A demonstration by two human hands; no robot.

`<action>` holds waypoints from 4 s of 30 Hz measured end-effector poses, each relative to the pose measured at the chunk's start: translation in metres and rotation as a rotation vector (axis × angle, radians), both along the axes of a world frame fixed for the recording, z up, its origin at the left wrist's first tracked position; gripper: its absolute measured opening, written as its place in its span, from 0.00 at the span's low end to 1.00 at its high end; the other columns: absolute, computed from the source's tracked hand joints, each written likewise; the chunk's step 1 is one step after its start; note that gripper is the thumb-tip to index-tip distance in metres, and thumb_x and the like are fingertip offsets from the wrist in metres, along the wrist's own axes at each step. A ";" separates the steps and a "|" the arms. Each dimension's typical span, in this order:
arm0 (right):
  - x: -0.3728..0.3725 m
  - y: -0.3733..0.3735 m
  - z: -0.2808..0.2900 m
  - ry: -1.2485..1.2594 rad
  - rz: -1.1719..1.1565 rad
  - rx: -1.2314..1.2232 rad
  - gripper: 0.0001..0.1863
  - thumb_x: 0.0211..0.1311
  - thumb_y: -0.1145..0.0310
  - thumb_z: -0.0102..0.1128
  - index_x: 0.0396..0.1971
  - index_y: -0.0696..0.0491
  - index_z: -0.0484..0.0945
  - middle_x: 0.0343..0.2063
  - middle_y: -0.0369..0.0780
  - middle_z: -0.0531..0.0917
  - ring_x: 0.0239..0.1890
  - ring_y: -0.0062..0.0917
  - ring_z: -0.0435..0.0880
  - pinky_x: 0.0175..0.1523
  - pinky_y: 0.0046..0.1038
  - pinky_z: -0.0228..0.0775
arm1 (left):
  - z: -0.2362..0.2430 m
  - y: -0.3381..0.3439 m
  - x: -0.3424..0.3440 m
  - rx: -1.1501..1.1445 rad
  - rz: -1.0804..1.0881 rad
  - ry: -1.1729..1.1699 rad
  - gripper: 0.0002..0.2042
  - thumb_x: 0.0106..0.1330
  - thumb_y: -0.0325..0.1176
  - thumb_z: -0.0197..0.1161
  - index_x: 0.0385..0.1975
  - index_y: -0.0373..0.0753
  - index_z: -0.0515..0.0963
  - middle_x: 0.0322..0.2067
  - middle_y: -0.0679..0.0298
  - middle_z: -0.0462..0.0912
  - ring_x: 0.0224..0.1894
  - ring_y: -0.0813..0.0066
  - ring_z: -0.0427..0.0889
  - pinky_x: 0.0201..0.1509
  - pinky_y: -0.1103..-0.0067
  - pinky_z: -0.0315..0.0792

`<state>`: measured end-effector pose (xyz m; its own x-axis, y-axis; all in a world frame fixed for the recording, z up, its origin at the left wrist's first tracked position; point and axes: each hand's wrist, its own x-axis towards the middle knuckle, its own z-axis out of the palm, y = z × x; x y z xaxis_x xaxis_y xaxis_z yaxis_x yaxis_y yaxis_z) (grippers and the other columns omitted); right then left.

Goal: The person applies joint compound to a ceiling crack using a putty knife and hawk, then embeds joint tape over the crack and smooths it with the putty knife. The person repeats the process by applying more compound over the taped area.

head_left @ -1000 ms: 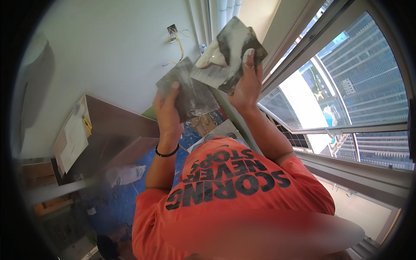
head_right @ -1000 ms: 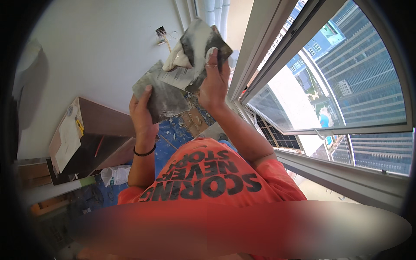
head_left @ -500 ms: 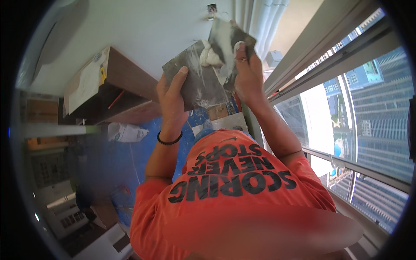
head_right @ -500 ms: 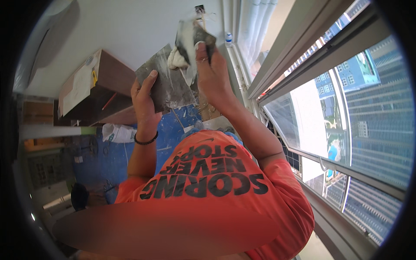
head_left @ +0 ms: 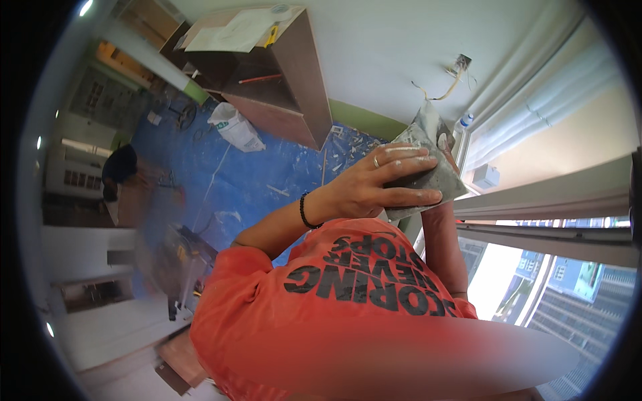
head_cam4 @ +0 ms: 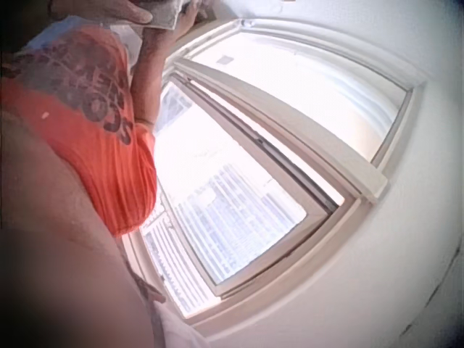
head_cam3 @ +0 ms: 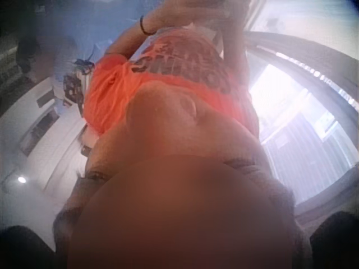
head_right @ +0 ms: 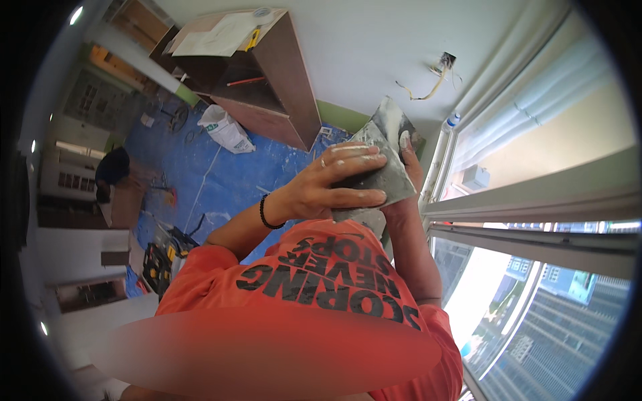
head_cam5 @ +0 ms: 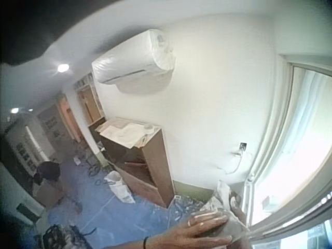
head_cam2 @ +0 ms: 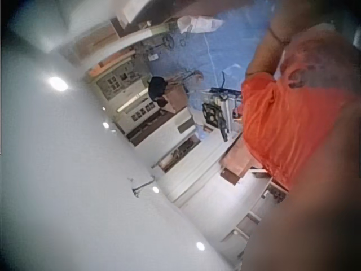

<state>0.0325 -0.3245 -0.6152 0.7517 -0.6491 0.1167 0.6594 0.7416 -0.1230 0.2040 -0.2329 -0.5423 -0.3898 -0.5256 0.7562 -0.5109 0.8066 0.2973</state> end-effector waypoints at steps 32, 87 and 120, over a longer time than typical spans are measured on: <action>0.416 -0.211 -0.004 0.821 -0.045 -0.408 0.20 0.78 0.62 0.52 0.62 0.57 0.71 0.52 0.42 0.82 0.49 0.31 0.85 0.55 0.38 0.80 | -0.241 0.053 0.356 1.383 0.678 1.621 0.19 0.72 0.42 0.66 0.54 0.34 0.79 0.39 0.65 0.85 0.39 0.77 0.83 0.43 0.77 0.77; 0.031 0.080 -0.245 2.710 -0.172 -0.180 0.25 0.57 0.49 0.72 0.50 0.49 0.85 0.49 0.44 0.85 0.57 0.43 0.78 0.61 0.46 0.68 | -0.225 -0.264 0.861 0.853 1.261 -0.035 0.21 0.67 0.38 0.67 0.56 0.35 0.77 0.42 0.56 0.85 0.39 0.61 0.84 0.43 0.66 0.77; 0.027 0.008 -0.171 1.450 -0.813 0.159 0.19 0.66 0.62 0.71 0.48 0.60 0.81 0.39 0.40 0.87 0.40 0.23 0.85 0.47 0.28 0.76 | -0.120 -0.137 0.271 0.584 0.378 0.230 0.29 0.64 0.46 0.70 0.60 0.35 0.73 0.50 0.50 0.81 0.53 0.49 0.79 0.60 0.54 0.67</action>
<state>0.0594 -0.3162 -0.7862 -0.3455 -0.8348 -0.4286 0.2677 0.3501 -0.8976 0.4751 -0.3695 -0.6625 0.0328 -0.9354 0.3521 -0.5955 0.2646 0.7585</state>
